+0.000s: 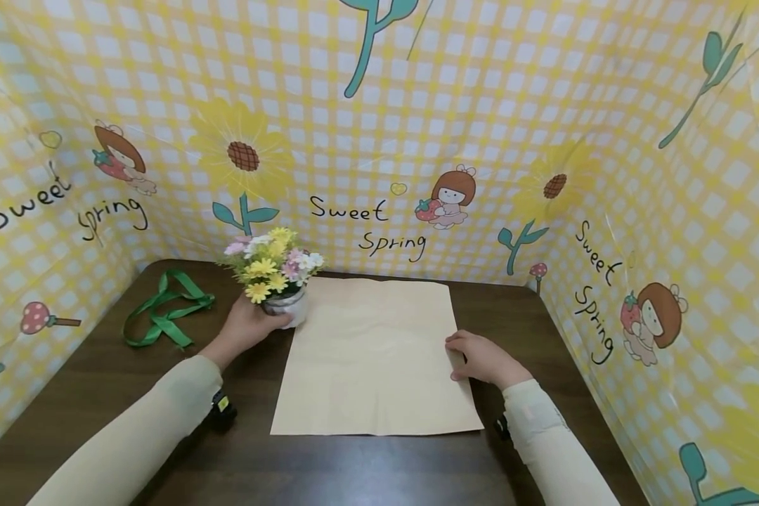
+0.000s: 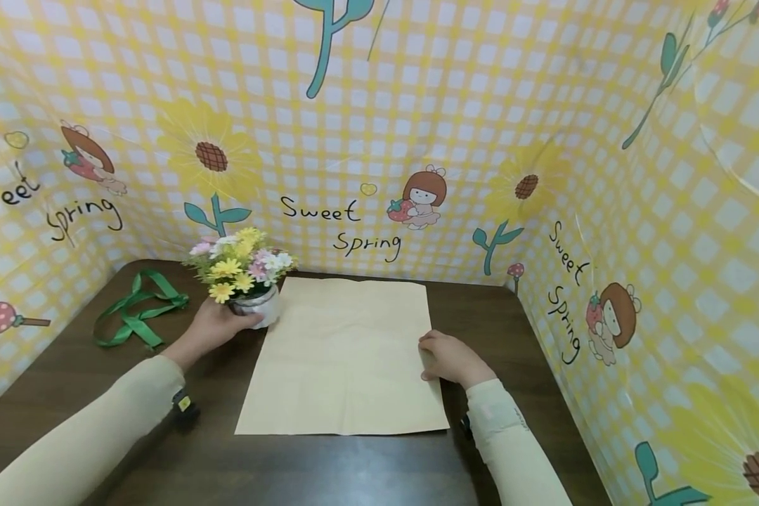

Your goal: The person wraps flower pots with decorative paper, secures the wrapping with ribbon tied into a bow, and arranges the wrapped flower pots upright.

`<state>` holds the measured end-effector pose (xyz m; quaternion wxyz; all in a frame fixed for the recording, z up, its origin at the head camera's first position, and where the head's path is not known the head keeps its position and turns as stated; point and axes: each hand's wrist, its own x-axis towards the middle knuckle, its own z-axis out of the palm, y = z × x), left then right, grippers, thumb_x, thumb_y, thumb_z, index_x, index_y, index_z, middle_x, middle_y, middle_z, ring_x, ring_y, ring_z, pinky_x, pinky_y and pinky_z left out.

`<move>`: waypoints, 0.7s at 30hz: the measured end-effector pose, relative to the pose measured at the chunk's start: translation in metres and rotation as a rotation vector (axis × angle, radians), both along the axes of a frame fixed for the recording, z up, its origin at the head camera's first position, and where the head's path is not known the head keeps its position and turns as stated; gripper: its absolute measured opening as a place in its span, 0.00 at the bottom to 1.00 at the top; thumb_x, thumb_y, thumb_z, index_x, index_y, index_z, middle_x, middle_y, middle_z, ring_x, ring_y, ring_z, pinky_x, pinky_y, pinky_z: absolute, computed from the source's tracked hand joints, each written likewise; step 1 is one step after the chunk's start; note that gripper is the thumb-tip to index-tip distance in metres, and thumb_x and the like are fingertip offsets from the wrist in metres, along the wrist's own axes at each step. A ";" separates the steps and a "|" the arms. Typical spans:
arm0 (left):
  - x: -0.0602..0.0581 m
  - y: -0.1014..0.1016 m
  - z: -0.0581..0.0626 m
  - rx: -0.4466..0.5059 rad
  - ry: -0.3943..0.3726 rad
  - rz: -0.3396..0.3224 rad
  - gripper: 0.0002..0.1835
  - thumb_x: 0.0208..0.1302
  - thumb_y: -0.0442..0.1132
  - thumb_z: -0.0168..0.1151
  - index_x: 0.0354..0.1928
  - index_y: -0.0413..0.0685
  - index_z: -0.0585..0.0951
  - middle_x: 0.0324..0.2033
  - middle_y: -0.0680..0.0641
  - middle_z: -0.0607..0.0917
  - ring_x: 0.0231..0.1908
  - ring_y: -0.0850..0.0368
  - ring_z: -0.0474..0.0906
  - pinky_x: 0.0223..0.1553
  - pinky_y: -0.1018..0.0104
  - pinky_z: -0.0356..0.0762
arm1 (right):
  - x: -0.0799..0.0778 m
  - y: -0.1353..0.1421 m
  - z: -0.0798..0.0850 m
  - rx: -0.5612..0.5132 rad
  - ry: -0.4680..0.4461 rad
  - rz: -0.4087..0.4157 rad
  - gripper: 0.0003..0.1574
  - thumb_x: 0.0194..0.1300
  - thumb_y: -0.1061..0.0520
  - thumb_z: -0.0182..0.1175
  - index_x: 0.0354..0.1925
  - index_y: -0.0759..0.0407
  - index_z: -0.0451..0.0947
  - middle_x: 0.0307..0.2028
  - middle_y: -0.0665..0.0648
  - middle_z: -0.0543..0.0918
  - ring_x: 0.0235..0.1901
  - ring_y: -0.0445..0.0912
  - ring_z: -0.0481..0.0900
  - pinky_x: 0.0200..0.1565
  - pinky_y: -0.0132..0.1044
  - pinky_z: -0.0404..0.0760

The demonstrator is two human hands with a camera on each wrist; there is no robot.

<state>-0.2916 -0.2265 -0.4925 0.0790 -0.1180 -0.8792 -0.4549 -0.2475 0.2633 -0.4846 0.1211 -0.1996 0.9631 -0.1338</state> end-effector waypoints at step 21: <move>0.002 0.155 0.017 0.085 -0.182 -0.317 0.52 0.49 0.38 0.83 0.76 0.53 0.63 0.69 0.47 0.74 0.70 0.47 0.69 0.72 0.48 0.63 | 0.001 -0.010 0.005 0.053 0.015 -0.012 0.37 0.58 0.55 0.77 0.63 0.63 0.78 0.67 0.60 0.75 0.66 0.57 0.74 0.66 0.50 0.73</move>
